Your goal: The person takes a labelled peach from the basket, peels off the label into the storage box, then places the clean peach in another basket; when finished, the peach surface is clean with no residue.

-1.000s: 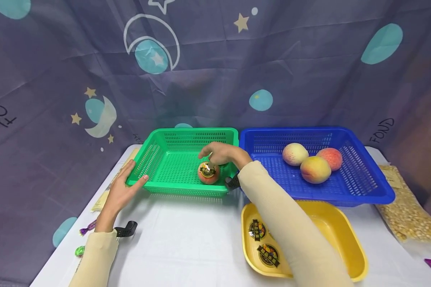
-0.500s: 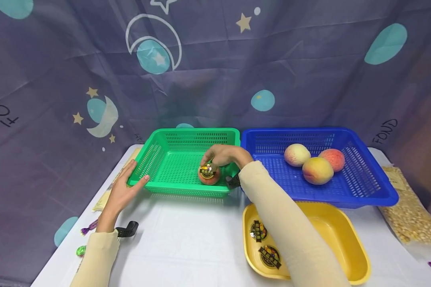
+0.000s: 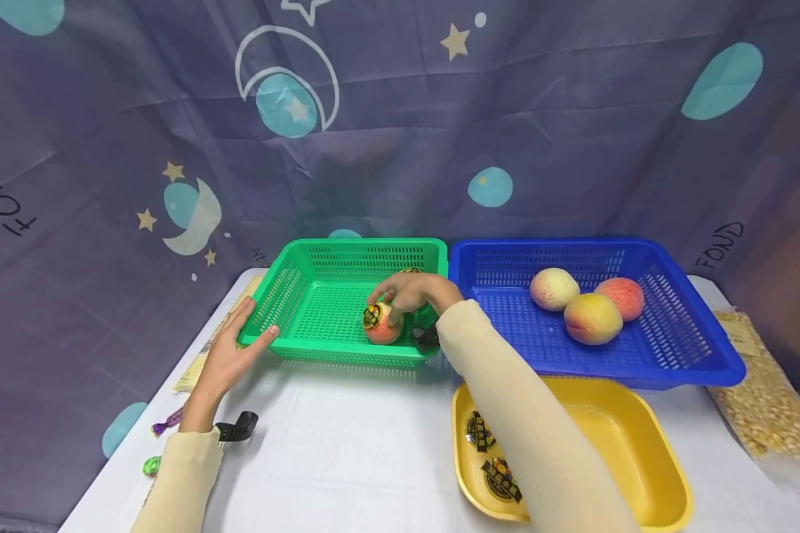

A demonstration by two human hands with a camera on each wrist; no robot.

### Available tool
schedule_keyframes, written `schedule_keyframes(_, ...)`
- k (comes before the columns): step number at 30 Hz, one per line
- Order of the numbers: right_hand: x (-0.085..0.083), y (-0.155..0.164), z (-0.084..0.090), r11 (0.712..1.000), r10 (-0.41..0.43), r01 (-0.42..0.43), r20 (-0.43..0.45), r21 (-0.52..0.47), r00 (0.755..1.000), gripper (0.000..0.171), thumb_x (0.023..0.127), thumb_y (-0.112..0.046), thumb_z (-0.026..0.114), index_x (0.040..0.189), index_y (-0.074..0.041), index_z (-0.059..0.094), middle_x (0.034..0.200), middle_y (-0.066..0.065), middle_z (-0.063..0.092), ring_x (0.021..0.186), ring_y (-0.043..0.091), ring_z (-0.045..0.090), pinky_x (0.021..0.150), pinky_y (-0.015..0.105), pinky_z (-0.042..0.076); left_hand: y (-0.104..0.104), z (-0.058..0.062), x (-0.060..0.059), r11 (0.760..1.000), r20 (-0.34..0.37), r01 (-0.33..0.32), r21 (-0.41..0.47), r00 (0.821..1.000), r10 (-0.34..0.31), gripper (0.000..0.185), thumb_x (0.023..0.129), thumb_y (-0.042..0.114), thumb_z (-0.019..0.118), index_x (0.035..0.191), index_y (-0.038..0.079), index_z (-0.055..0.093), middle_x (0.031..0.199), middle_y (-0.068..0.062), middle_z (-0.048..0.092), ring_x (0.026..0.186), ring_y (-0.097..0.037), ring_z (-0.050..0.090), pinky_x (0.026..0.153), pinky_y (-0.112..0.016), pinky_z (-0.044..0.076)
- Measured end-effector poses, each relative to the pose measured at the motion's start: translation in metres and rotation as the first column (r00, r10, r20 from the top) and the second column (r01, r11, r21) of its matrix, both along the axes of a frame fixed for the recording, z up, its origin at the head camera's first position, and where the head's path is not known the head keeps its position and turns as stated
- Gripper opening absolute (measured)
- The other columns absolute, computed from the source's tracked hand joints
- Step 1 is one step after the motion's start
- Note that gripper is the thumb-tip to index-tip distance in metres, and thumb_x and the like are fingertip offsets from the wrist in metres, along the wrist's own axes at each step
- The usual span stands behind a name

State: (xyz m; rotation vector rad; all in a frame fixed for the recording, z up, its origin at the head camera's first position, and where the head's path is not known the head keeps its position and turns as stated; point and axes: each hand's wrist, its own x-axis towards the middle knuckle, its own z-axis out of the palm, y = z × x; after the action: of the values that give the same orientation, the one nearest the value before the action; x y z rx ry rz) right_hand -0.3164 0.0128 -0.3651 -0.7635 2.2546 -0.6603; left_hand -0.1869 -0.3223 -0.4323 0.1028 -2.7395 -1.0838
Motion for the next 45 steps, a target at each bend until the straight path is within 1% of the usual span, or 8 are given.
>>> schedule_keyframes(5, 0.002, 0.001, -0.003, 1.000, 0.018, -0.018, 0.011, 0.001, 1.000, 0.065, 0.091, -0.003, 0.072, 0.150, -0.018, 0.051, 0.158, 0.015, 0.043, 0.145, 0.034, 0.042, 0.109, 0.044, 0.048, 0.002, -0.001, 0.000, 1.000, 0.002, 0.006, 0.005, 1.000, -0.006, 0.089, 0.094, 0.058, 0.064, 0.163, 0.018, 0.025, 0.172, 0.001, 0.017, 0.158, -0.036, 0.017, 0.120, -0.070, 0.020)
schedule_keyframes(12, 0.004, 0.003, -0.007, 0.998, 0.031, -0.034, 0.047, 0.055, 0.998, 0.073, 0.088, -0.005, 0.075, 0.153, -0.024, 0.047, 0.145, 0.009, 0.054, 0.126, 0.024, 0.054, 0.101, 0.038, 0.051, 0.005, -0.003, -0.001, 1.000, 0.005, 0.024, 0.020, 1.000, -0.024, 0.089, 0.094, 0.058, 0.064, 0.163, 0.018, 0.025, 0.172, 0.002, 0.016, 0.158, -0.035, 0.017, 0.120, -0.068, 0.020)
schedule_keyframes(19, 0.007, 0.010, -0.006, 1.000, -0.010, 0.010, 0.068, 0.009, 0.998, 0.068, 0.087, -0.004, 0.077, 0.148, -0.023, 0.053, 0.141, 0.008, 0.057, 0.128, 0.026, 0.054, 0.102, 0.040, 0.052, 0.009, -0.004, -0.001, 0.999, 0.006, 0.035, 0.022, 0.999, -0.035, 0.089, 0.095, 0.057, 0.064, 0.163, 0.017, 0.025, 0.172, 0.000, 0.017, 0.158, -0.035, 0.017, 0.121, -0.068, 0.020)
schedule_keyframes(23, 0.008, 0.014, 0.000, 0.998, -0.034, 0.037, 0.058, -0.043, 0.998, 0.068, 0.086, -0.005, 0.079, 0.147, -0.024, 0.055, 0.144, 0.007, 0.055, 0.128, 0.027, 0.054, 0.101, 0.040, 0.053, 0.010, -0.004, -0.001, 0.999, 0.007, 0.040, 0.025, 0.999, -0.041, 0.089, 0.095, 0.057, 0.064, 0.163, 0.016, 0.025, 0.173, -0.001, 0.016, 0.158, -0.036, 0.017, 0.121, -0.067, 0.020)
schedule_keyframes(25, 0.008, 0.015, 0.006, 0.996, -0.032, 0.037, 0.060, -0.087, 0.998, 0.069, 0.085, -0.004, 0.079, 0.147, -0.021, 0.054, 0.146, 0.007, 0.053, 0.125, 0.028, 0.056, 0.099, 0.039, 0.054, 0.010, -0.004, -0.001, 0.999, 0.008, 0.041, 0.026, 0.999, -0.041, 0.089, 0.095, 0.058, 0.063, 0.163, 0.017, 0.024, 0.173, 0.000, 0.016, 0.158, -0.036, 0.016, 0.121, -0.067, 0.019)
schedule_keyframes(29, 0.010, 0.015, 0.018, 0.986, -0.006, 0.014, 0.044, -0.169, 0.999, 0.071, 0.086, -0.003, 0.079, 0.150, -0.018, 0.051, 0.146, 0.009, 0.053, 0.118, 0.031, 0.062, 0.097, 0.041, 0.055, 0.009, -0.004, -0.002, 0.999, 0.009, 0.037, 0.026, 0.999, -0.037, 0.089, 0.095, 0.058, 0.063, 0.163, 0.018, 0.024, 0.173, 0.001, 0.015, 0.159, -0.036, 0.016, 0.121, -0.068, 0.019)
schedule_keyframes(35, 0.017, 0.014, 0.036, 0.967, 0.040, -0.050, -0.045, -0.251, 0.998, 0.070, 0.086, -0.004, 0.079, 0.149, -0.020, 0.052, 0.147, 0.007, 0.054, 0.116, 0.031, 0.062, 0.094, 0.039, 0.056, 0.002, -0.001, -0.001, 0.999, -0.002, 0.017, 0.027, 1.000, -0.017, 0.089, 0.095, 0.055, 0.064, 0.163, 0.016, 0.024, 0.173, 0.001, 0.016, 0.159, -0.035, 0.016, 0.122, -0.067, 0.019)
schedule_keyframes(45, 0.050, 0.037, 0.048, 0.923, 0.072, -0.093, -0.069, -0.375, 0.995, 0.068, 0.088, -0.006, 0.079, 0.148, -0.020, 0.051, 0.140, 0.005, 0.058, 0.119, 0.024, 0.063, 0.101, 0.038, 0.055, 0.003, 0.003, 0.002, 0.999, 0.000, 0.024, 0.034, 1.000, -0.024, 0.089, 0.095, 0.056, 0.064, 0.164, 0.015, 0.023, 0.173, 0.000, 0.015, 0.158, -0.037, 0.015, 0.121, -0.068, 0.017)
